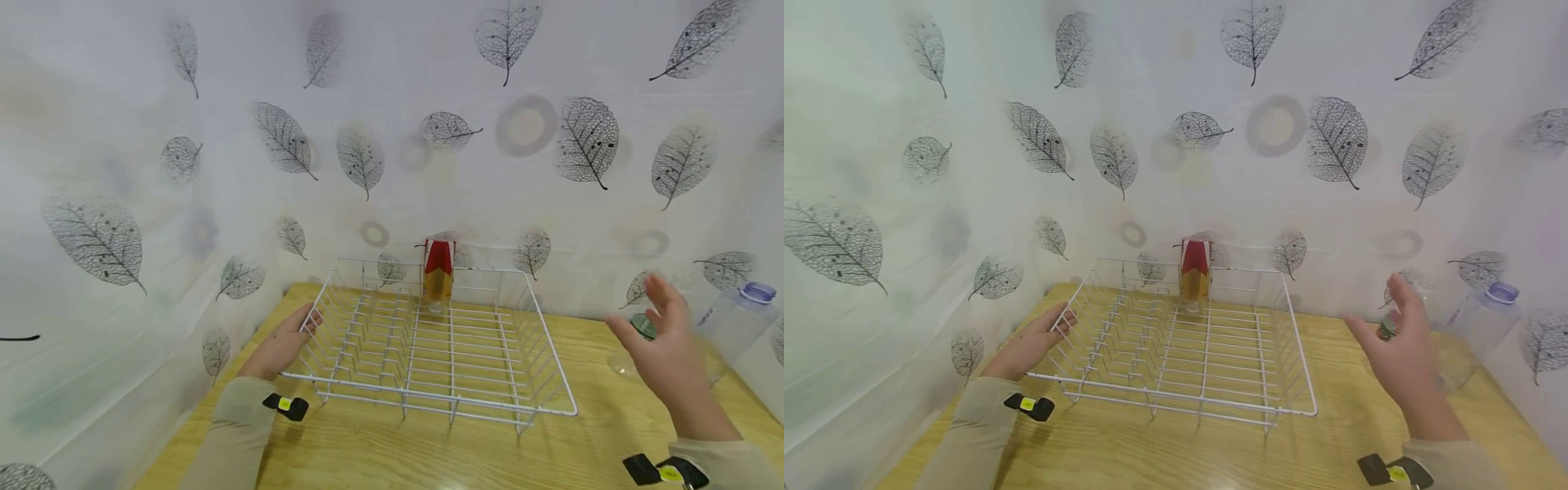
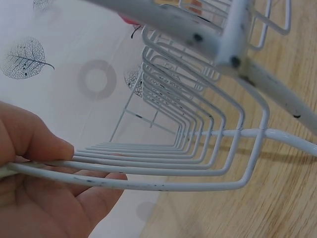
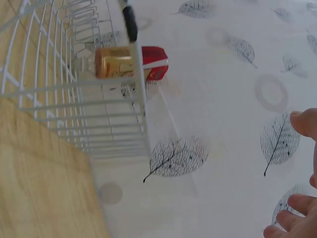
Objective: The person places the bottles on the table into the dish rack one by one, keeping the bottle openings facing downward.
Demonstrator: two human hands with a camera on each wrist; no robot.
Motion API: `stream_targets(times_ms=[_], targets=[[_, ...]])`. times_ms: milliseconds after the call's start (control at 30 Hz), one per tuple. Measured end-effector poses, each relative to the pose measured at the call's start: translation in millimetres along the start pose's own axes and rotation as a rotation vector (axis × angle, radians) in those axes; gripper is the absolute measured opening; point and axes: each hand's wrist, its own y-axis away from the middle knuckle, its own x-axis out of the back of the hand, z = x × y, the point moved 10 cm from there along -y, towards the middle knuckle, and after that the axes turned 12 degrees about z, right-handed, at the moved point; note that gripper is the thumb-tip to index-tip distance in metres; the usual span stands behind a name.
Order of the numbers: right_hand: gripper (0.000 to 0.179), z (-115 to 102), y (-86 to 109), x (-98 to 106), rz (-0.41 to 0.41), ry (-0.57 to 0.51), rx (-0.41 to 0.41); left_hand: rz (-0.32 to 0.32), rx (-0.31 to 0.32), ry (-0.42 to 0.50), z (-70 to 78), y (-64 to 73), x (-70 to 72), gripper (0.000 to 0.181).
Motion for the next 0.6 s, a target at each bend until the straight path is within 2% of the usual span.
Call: stream_targets(times_ms=[133, 300, 400, 600], targets=[[0.089, 37.9, 10.8, 19.6, 0.055, 0.022, -0.085, 0.004, 0.006, 0.01, -1.0, -0.3, -1.0, 0.059], [0.091, 84.6, 21.5, 31.5, 0.09, 0.058, -0.204, 0.001, 0.011, 0.02, -1.1, 1.1, -0.9, 0.06], [0.093, 112.4, 23.5, 33.1, 0.1, 0.057, -0.266, 0.003, 0.011, 0.02, -1.6, 0.9, -0.4, 0.06], [0.099, 166.1, 25.4, 23.3, 0.061, -0.001, -0.434, 0.001, 0.015, 0.014, -3.6, -0.5, -0.6, 0.061]])
